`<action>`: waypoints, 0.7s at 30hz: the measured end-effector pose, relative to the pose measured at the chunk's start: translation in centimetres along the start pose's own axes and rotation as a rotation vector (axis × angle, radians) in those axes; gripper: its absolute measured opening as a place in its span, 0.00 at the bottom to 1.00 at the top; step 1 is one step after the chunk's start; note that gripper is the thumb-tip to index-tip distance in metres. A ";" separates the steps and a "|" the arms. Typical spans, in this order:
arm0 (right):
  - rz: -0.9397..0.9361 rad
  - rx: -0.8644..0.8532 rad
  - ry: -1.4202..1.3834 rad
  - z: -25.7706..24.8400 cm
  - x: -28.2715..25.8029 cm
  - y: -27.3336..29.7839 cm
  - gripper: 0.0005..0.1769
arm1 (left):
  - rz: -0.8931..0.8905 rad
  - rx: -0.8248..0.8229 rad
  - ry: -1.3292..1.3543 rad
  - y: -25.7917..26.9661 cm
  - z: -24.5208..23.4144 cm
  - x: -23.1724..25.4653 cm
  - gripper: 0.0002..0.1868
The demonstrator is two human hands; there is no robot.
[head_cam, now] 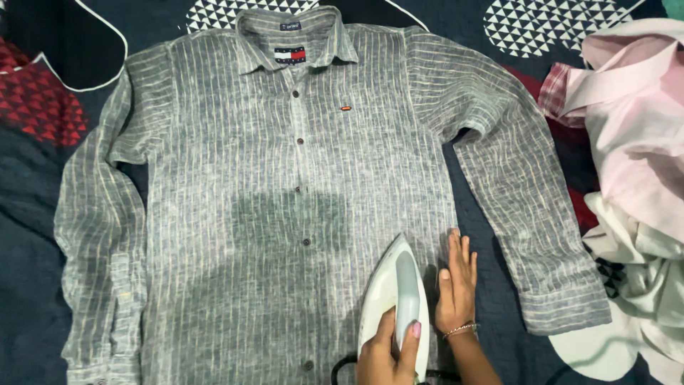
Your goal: The person irons a grey striped shirt on a bed, smoothing the fabric and sleeves with an electric iron. The person then flips the shirt over to iron the other side and finishes by ironing a pink shirt sleeve.
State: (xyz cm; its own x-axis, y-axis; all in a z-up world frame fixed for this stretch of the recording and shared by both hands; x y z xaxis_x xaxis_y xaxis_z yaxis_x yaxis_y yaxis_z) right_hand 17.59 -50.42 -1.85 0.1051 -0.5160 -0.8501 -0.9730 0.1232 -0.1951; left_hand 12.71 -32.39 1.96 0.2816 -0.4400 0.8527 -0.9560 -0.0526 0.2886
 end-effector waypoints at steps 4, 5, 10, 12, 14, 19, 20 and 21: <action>-0.015 0.130 -0.052 -1.3 0.1 -0.3 0.31 | -0.050 -0.023 0.019 -5.1 1.2 2.0 0.22; 0.046 0.156 -0.036 -1.5 0.7 -0.5 0.30 | 0.028 0.026 0.017 -8.1 0.8 3.8 0.21; 0.166 0.216 0.162 -2.7 3.0 -2.6 0.27 | -0.114 -0.006 -0.101 -17.1 0.7 7.1 0.24; 0.300 0.156 0.101 -3.2 5.9 -4.7 0.22 | -0.097 -0.003 -0.119 -16.1 1.5 6.6 0.25; 0.372 0.102 0.017 -3.4 8.4 -7.6 0.18 | -0.079 -0.094 -0.084 -11.4 3.0 4.4 0.26; 0.541 0.033 -0.552 -0.6 12.6 -17.6 0.12 | -0.041 -0.250 -0.043 -2.0 5.6 1.2 0.32; 0.471 0.008 -0.566 0.3 12.2 -19.7 0.11 | -0.042 -0.250 -0.069 -2.5 5.7 1.4 0.31; 0.400 -0.014 -0.576 1.3 11.8 -21.4 0.10 | -0.040 -0.253 -0.093 -2.9 5.5 2.0 0.31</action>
State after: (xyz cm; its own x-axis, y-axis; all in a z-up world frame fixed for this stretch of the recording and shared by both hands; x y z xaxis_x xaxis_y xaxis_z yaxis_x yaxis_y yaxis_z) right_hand 39.92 -58.05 -8.35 -0.1732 0.0988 -0.9799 -0.9618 0.1972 0.1899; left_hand 15.63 -38.05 0.40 0.2984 -0.5234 0.7981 -0.8901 0.1491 0.4306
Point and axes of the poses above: each hand's wrist, its own y-axis away from the middle knuckle, its own z-axis out of the palm, x = y × z, the point moved 9 cm from there along -y, towards the middle knuckle, and after that the axes turned 13 degrees about -y, right-handed, at the moved point
